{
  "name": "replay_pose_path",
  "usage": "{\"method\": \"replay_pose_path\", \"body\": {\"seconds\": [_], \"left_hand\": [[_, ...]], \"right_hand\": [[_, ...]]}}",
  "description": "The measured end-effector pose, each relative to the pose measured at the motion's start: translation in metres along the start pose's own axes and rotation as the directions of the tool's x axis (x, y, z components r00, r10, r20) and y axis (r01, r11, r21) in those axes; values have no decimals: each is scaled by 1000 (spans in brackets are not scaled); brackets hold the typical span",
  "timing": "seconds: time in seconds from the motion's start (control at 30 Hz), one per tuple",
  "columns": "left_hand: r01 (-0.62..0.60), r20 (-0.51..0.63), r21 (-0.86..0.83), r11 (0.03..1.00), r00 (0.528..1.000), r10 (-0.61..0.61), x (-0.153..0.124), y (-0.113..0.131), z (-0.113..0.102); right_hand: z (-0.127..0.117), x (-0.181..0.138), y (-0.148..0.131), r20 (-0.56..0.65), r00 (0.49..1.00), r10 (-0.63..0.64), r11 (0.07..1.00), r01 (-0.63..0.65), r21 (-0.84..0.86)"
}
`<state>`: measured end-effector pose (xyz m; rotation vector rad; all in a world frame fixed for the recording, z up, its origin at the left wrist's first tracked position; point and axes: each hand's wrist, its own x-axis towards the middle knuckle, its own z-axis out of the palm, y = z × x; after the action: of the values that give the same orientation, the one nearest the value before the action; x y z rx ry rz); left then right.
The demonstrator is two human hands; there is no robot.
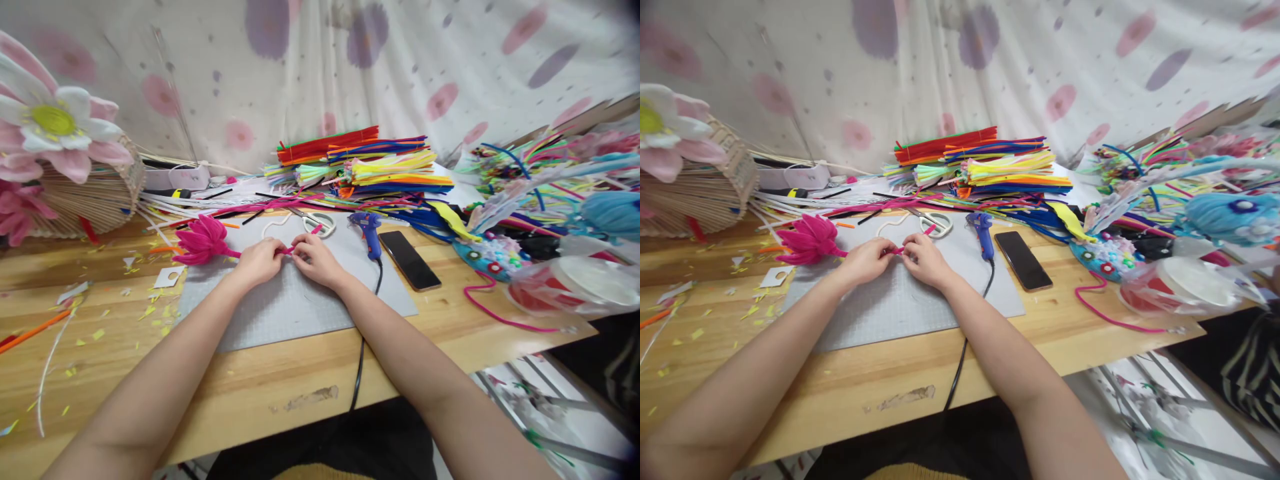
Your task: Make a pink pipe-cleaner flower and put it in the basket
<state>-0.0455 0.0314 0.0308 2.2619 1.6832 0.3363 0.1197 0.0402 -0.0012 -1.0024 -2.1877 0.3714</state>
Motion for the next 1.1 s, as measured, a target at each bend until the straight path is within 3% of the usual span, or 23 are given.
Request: {"method": "replay_pose_path", "body": {"seconds": [0.13,0.33,0.6,0.77,0.83,0.9,0.93,1.0,1.03,1.1], "left_hand": [[5,-21,16,1000,1000,-4,0,1,-1],[39,-19,-4,999,999,-39,0,2,-3],[48,-15,-65,997,999,-50,5,-3,-3],[59,-55,-66,996,996,-63,5,-6,-4],[73,-63,-32,997,995,-75,4,-7,-4],[82,-58,11,997,995,-81,3,-7,-2],[83,-55,33,996,995,-81,3,-7,-1],[81,-58,73,994,995,-77,3,-5,2],[77,-65,88,993,995,-72,2,-5,4],[70,-90,109,992,994,-60,2,-3,7]], "right_hand": [[-3,-2,-1,-37,999,10,1000,-9,26],[-1,-1,3,-86,990,-113,992,108,-62],[-4,-3,4,-44,988,-151,975,141,-174],[-28,0,-2,-57,998,-36,996,31,-85],[-53,-1,-3,60,994,94,995,-95,12],[-86,-7,-1,280,934,221,969,-243,44],[-102,-13,2,399,873,281,952,-307,0],[-133,-28,11,620,667,413,895,-422,-144],[-146,-36,17,638,590,494,851,-479,-216],[-162,-50,31,514,510,690,720,-554,-418]]}}
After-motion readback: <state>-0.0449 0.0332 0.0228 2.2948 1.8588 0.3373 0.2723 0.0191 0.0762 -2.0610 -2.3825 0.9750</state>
